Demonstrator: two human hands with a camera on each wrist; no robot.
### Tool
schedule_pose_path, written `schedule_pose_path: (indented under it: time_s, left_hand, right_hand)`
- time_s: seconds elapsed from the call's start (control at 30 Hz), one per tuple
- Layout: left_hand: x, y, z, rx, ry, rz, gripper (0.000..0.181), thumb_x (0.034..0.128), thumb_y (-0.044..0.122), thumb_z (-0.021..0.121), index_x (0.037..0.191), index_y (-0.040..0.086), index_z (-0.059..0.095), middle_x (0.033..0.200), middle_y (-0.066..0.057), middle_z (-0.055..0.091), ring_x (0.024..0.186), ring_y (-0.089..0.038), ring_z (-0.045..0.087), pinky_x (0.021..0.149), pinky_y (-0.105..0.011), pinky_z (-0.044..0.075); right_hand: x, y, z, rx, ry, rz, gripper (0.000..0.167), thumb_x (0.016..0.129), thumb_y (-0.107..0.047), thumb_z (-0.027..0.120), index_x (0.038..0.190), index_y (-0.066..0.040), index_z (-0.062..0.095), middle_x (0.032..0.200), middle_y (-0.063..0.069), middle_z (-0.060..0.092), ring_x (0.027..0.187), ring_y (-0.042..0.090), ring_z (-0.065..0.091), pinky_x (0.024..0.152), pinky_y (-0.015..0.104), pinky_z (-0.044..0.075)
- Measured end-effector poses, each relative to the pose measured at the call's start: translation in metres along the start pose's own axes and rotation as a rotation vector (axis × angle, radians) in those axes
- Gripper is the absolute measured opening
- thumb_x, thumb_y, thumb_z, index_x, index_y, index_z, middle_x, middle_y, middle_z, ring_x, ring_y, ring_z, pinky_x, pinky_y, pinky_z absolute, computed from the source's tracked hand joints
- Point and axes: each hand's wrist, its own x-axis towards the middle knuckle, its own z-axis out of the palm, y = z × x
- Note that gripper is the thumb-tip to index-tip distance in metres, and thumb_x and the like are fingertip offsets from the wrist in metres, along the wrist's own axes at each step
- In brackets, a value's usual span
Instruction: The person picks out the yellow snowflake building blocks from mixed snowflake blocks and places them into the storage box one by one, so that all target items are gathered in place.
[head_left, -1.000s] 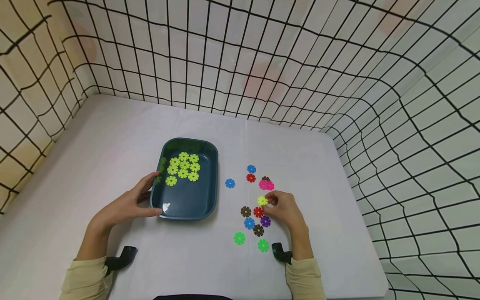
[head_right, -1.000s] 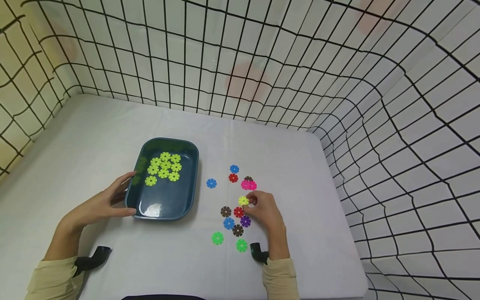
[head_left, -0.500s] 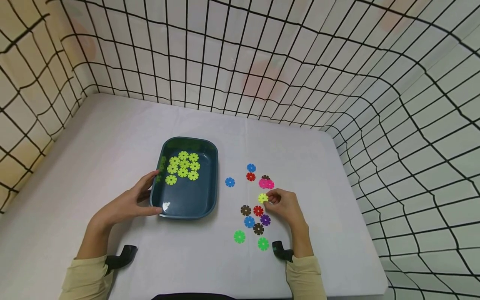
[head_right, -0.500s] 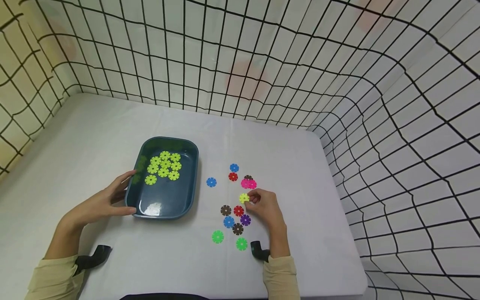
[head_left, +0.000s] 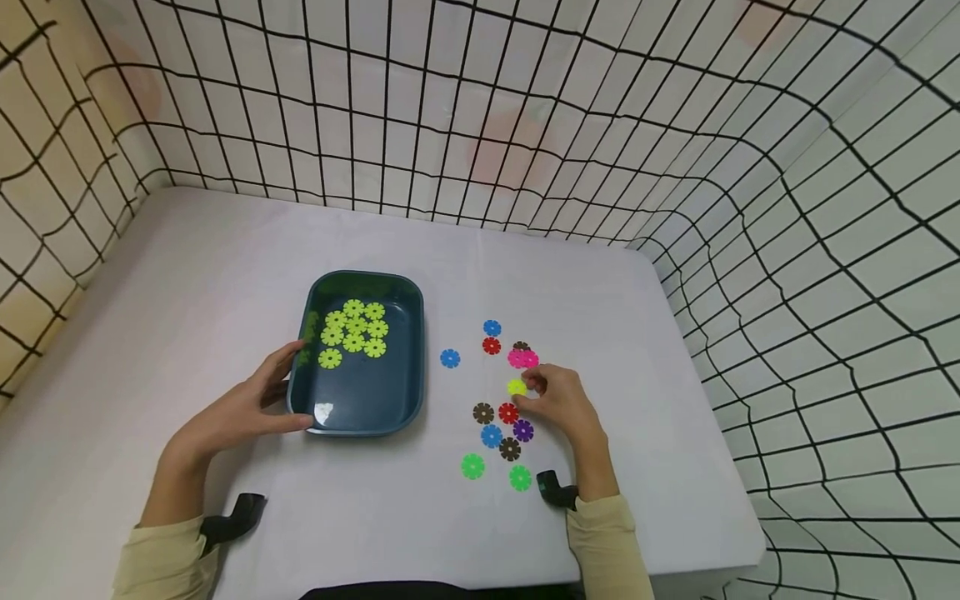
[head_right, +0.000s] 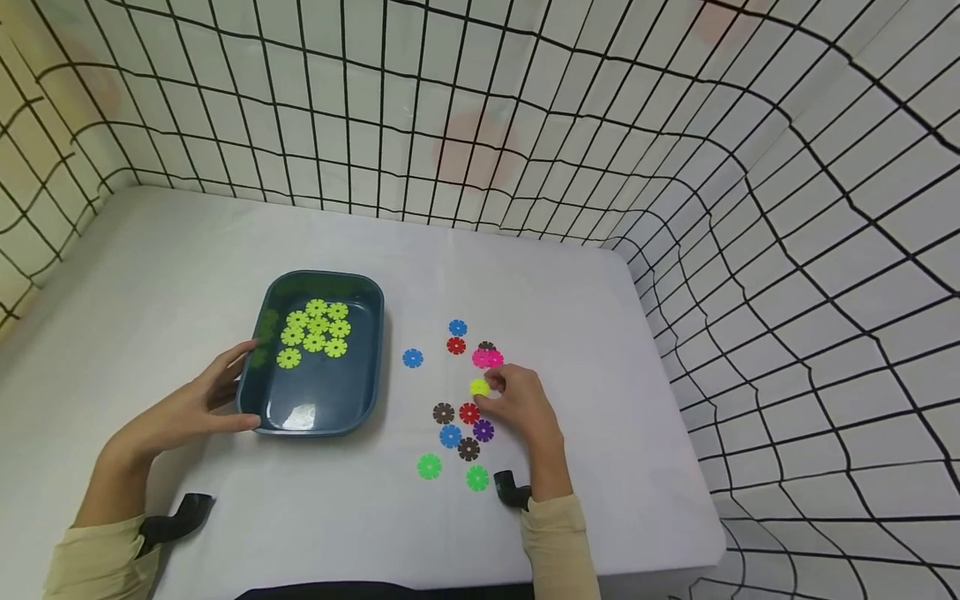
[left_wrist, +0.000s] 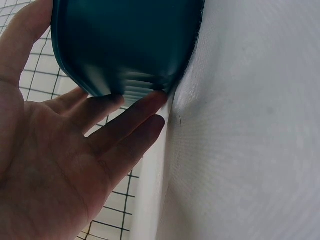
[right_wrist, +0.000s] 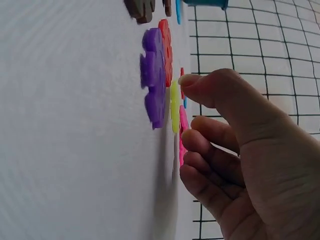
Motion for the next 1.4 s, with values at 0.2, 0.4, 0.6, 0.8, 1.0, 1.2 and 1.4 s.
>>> schedule_pose_path:
  time_s: [0.2, 0.4, 0.6, 0.8, 1.0, 1.2, 1.4]
  left_hand:
    - [-0.001, 0.001, -0.001, 0.008, 0.001, 0.011, 0.108, 0.0808, 0.025, 0.080, 0.157, 0.021, 0.003, 0.157, -0.030, 0.016, 0.136, -0.059, 0.029, 0.103, -0.066, 0.038]
    - [-0.001, 0.002, -0.001, 0.010, 0.000, 0.011, 0.108, 0.0809, 0.025, 0.079, 0.157, 0.020, 0.003, 0.157, -0.030, 0.017, 0.136, -0.059, 0.030, 0.102, -0.066, 0.039]
    - [-0.001, 0.002, -0.001, 0.021, 0.004, 0.001, 0.108, 0.0808, 0.027, 0.079, 0.157, 0.020, 0.003, 0.156, -0.031, 0.018, 0.135, -0.059, 0.031, 0.102, -0.066, 0.039]
    - [-0.001, 0.001, -0.001, 0.021, 0.003, 0.001, 0.108, 0.0809, 0.027, 0.079, 0.157, 0.021, 0.002, 0.157, -0.031, 0.017, 0.135, -0.059, 0.030, 0.101, -0.066, 0.039]
    - [-0.001, 0.001, 0.000, 0.013, 0.005, 0.008, 0.108, 0.0810, 0.026, 0.079, 0.157, 0.022, 0.003, 0.158, -0.030, 0.015, 0.137, -0.059, 0.028, 0.102, -0.067, 0.038]
    - [-0.002, 0.002, 0.000, 0.016, 0.005, 0.003, 0.108, 0.0811, 0.027, 0.079, 0.157, 0.021, 0.002, 0.158, -0.030, 0.015, 0.136, -0.060, 0.028, 0.102, -0.067, 0.039]
    - [-0.002, 0.002, 0.000, 0.006, -0.001, 0.004, 0.108, 0.0815, 0.027, 0.078, 0.157, 0.018, 0.002, 0.157, -0.031, 0.016, 0.135, -0.060, 0.030, 0.102, -0.066, 0.039]
  right_hand:
    - [0.005, -0.002, 0.003, -0.014, -0.045, 0.060, 0.035, 0.074, -0.022, 0.083, 0.101, -0.004, 0.071, 0.089, 0.004, 0.068, 0.081, 0.017, 0.057, 0.076, 0.030, 0.056]
    - [0.010, -0.005, 0.003, -0.039, -0.058, 0.073, 0.029, 0.073, -0.019, 0.082, 0.095, -0.004, 0.071, 0.086, 0.004, 0.067, 0.078, 0.016, 0.057, 0.074, 0.030, 0.056]
    - [0.012, -0.006, 0.005, -0.068, -0.067, 0.085, 0.029, 0.072, -0.019, 0.081, 0.095, -0.005, 0.069, 0.086, 0.004, 0.066, 0.079, 0.017, 0.056, 0.073, 0.030, 0.056]
    - [0.009, -0.008, 0.005, -0.104, -0.040, 0.067, 0.030, 0.069, -0.020, 0.082, 0.092, -0.006, 0.068, 0.083, 0.003, 0.062, 0.078, 0.017, 0.053, 0.071, 0.029, 0.055]
    - [0.008, -0.008, 0.004, -0.106, -0.017, 0.047, 0.030, 0.069, -0.022, 0.082, 0.092, -0.007, 0.069, 0.082, 0.002, 0.063, 0.077, 0.016, 0.053, 0.070, 0.028, 0.054]
    - [0.010, -0.016, 0.000, -0.038, 0.007, 0.001, 0.028, 0.070, -0.022, 0.081, 0.091, -0.006, 0.071, 0.077, 0.002, 0.063, 0.072, 0.015, 0.053, 0.065, 0.025, 0.051]
    - [0.023, -0.037, -0.005, -0.005, 0.015, -0.135, 0.023, 0.073, -0.019, 0.078, 0.090, -0.005, 0.070, 0.078, 0.004, 0.066, 0.072, 0.016, 0.056, 0.064, 0.023, 0.051]
